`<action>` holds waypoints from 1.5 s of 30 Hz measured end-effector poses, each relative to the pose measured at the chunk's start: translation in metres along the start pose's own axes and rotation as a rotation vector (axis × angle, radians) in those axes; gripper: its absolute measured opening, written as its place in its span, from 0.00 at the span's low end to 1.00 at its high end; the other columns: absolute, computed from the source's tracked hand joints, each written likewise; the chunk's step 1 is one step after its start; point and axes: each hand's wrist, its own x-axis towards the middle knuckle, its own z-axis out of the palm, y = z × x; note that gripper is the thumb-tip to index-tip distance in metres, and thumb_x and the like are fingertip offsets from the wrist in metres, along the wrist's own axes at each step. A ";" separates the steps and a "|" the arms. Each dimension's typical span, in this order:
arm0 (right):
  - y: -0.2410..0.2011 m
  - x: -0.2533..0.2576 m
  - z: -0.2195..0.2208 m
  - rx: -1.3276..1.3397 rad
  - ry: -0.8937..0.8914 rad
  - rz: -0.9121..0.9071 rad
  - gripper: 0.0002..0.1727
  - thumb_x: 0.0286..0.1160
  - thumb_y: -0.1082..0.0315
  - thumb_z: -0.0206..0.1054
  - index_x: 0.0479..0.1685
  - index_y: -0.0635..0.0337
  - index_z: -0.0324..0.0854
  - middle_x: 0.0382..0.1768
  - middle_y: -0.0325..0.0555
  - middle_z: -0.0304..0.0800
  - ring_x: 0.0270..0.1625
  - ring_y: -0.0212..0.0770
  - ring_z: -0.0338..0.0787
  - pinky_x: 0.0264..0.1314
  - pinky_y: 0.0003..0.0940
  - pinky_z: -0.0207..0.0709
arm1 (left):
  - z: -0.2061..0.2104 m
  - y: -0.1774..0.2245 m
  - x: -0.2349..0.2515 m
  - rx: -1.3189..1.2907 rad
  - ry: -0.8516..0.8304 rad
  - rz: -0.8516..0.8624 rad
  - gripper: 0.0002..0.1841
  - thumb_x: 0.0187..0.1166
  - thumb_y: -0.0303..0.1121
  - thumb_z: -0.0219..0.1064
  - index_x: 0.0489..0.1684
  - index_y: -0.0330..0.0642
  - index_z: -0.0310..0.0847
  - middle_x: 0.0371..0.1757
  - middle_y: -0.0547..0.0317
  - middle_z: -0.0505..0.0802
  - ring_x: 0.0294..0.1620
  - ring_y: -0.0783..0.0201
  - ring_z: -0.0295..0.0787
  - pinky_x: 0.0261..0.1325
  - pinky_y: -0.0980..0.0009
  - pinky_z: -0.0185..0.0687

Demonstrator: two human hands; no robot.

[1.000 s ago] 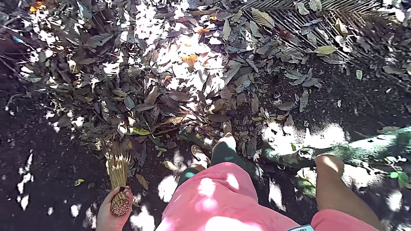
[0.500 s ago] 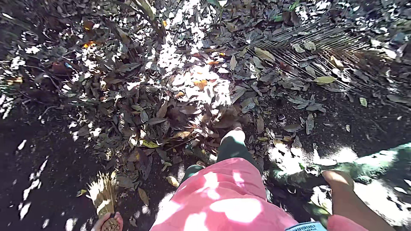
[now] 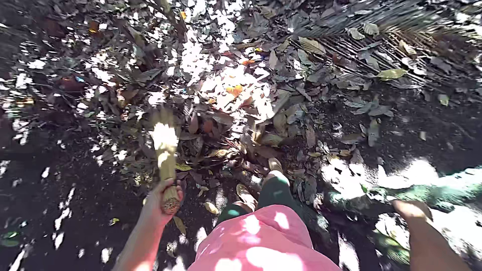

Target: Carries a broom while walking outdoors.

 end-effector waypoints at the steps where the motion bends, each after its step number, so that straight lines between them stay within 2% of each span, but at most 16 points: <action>1: 0.001 0.005 0.003 -0.021 -0.009 -0.015 0.39 0.79 0.45 0.65 0.73 0.77 0.74 0.74 0.78 0.75 0.80 0.71 0.73 0.80 0.71 0.64 | 0.001 -0.004 -0.004 0.002 -0.010 -0.020 0.10 0.88 0.36 0.51 0.52 0.41 0.75 0.38 0.54 0.89 0.28 0.67 0.89 0.27 0.75 0.87; 4: 0.005 0.016 0.006 -0.046 -0.011 -0.019 0.42 0.75 0.43 0.64 0.77 0.72 0.73 0.76 0.72 0.76 0.81 0.65 0.74 0.81 0.67 0.66 | -0.007 -0.023 -0.006 -0.037 -0.021 -0.081 0.11 0.88 0.35 0.52 0.51 0.39 0.76 0.38 0.52 0.90 0.27 0.65 0.89 0.27 0.74 0.88; 6: 0.006 0.019 0.005 -0.007 -0.025 -0.014 0.45 0.74 0.41 0.64 0.80 0.71 0.69 0.78 0.69 0.74 0.82 0.62 0.74 0.84 0.63 0.65 | -0.020 -0.037 -0.001 -0.101 0.012 -0.120 0.10 0.87 0.35 0.54 0.49 0.39 0.76 0.37 0.51 0.89 0.28 0.64 0.90 0.27 0.73 0.88; 8: 0.003 0.019 0.004 0.009 0.008 -0.010 0.46 0.72 0.39 0.65 0.80 0.71 0.70 0.77 0.68 0.76 0.81 0.61 0.75 0.83 0.62 0.66 | -0.037 -0.051 0.006 -0.185 0.082 -0.141 0.08 0.85 0.34 0.55 0.46 0.40 0.75 0.35 0.52 0.89 0.28 0.64 0.90 0.28 0.72 0.89; 12: -0.001 0.020 0.000 -0.004 -0.006 -0.022 0.42 0.79 0.42 0.64 0.74 0.77 0.73 0.75 0.76 0.74 0.81 0.67 0.73 0.82 0.66 0.64 | -0.076 -0.080 0.014 -0.229 0.249 -0.128 0.06 0.84 0.34 0.57 0.47 0.42 0.74 0.34 0.53 0.87 0.28 0.64 0.89 0.28 0.71 0.89; 16: -0.009 0.021 -0.002 -0.038 0.007 -0.019 0.41 0.79 0.43 0.64 0.74 0.77 0.74 0.76 0.76 0.74 0.83 0.67 0.72 0.84 0.66 0.63 | -0.100 -0.094 0.015 -0.203 0.321 -0.077 0.05 0.85 0.33 0.56 0.46 0.42 0.73 0.30 0.55 0.86 0.24 0.65 0.87 0.27 0.71 0.88; 20: -0.014 0.013 -0.004 -0.056 0.037 0.009 0.37 0.77 0.47 0.68 0.70 0.75 0.78 0.75 0.75 0.76 0.82 0.67 0.73 0.83 0.66 0.64 | -0.085 -0.099 0.013 -0.128 0.304 -0.051 0.04 0.86 0.31 0.56 0.48 0.42 0.73 0.29 0.56 0.86 0.23 0.66 0.87 0.25 0.71 0.88; 21: -0.017 0.012 -0.004 -0.069 0.042 0.013 0.36 0.77 0.48 0.68 0.69 0.74 0.79 0.74 0.74 0.76 0.81 0.66 0.73 0.82 0.66 0.64 | -0.078 -0.100 0.015 -0.077 0.279 -0.042 0.05 0.85 0.30 0.57 0.51 0.41 0.72 0.30 0.55 0.86 0.23 0.65 0.87 0.25 0.69 0.88; 24: -0.021 -0.005 -0.006 -0.039 0.038 0.048 0.36 0.76 0.48 0.68 0.68 0.76 0.78 0.74 0.74 0.76 0.80 0.67 0.74 0.81 0.66 0.66 | -0.056 -0.095 0.014 0.117 0.194 -0.053 0.17 0.83 0.29 0.59 0.67 0.39 0.67 0.36 0.50 0.87 0.26 0.61 0.88 0.28 0.65 0.89; 26: -0.024 -0.016 -0.011 -0.024 0.015 0.062 0.36 0.77 0.49 0.69 0.69 0.78 0.77 0.74 0.76 0.76 0.80 0.68 0.74 0.81 0.67 0.65 | -0.038 -0.082 0.008 0.182 0.147 -0.080 0.18 0.82 0.29 0.60 0.70 0.40 0.68 0.38 0.50 0.88 0.27 0.61 0.89 0.28 0.66 0.89; 31: -0.022 -0.013 -0.015 -0.059 0.013 0.017 0.37 0.77 0.50 0.69 0.69 0.79 0.76 0.73 0.77 0.76 0.80 0.69 0.73 0.82 0.67 0.64 | -0.009 -0.063 -0.014 0.115 0.081 -0.145 0.13 0.83 0.29 0.58 0.63 0.40 0.72 0.39 0.50 0.90 0.28 0.61 0.90 0.27 0.68 0.89; 34: -0.023 -0.020 -0.016 -0.042 0.008 0.037 0.38 0.75 0.50 0.70 0.71 0.79 0.74 0.74 0.77 0.74 0.81 0.69 0.72 0.82 0.66 0.64 | -0.017 -0.065 -0.031 0.119 0.117 -0.181 0.10 0.85 0.30 0.55 0.59 0.41 0.72 0.38 0.52 0.89 0.27 0.63 0.90 0.25 0.69 0.88; 38: -0.025 -0.017 -0.015 -0.076 0.005 0.059 0.38 0.72 0.51 0.73 0.69 0.79 0.75 0.73 0.77 0.76 0.80 0.69 0.73 0.81 0.67 0.65 | -0.039 -0.073 -0.055 0.120 0.231 -0.228 0.10 0.87 0.32 0.53 0.58 0.41 0.73 0.37 0.53 0.90 0.24 0.64 0.89 0.23 0.70 0.88; 42: -0.028 -0.014 -0.014 -0.108 -0.011 0.090 0.36 0.71 0.52 0.74 0.65 0.79 0.79 0.71 0.76 0.78 0.79 0.68 0.76 0.79 0.67 0.67 | -0.050 -0.094 -0.062 0.097 0.252 -0.212 0.08 0.86 0.29 0.51 0.52 0.40 0.72 0.32 0.54 0.90 0.21 0.65 0.88 0.21 0.69 0.88; 45: -0.027 -0.009 -0.011 -0.093 -0.009 0.112 0.36 0.68 0.53 0.76 0.65 0.78 0.79 0.71 0.76 0.78 0.78 0.68 0.76 0.79 0.68 0.67 | -0.046 -0.091 -0.061 0.016 0.266 -0.210 0.08 0.87 0.31 0.50 0.51 0.41 0.73 0.33 0.54 0.90 0.23 0.64 0.89 0.23 0.69 0.88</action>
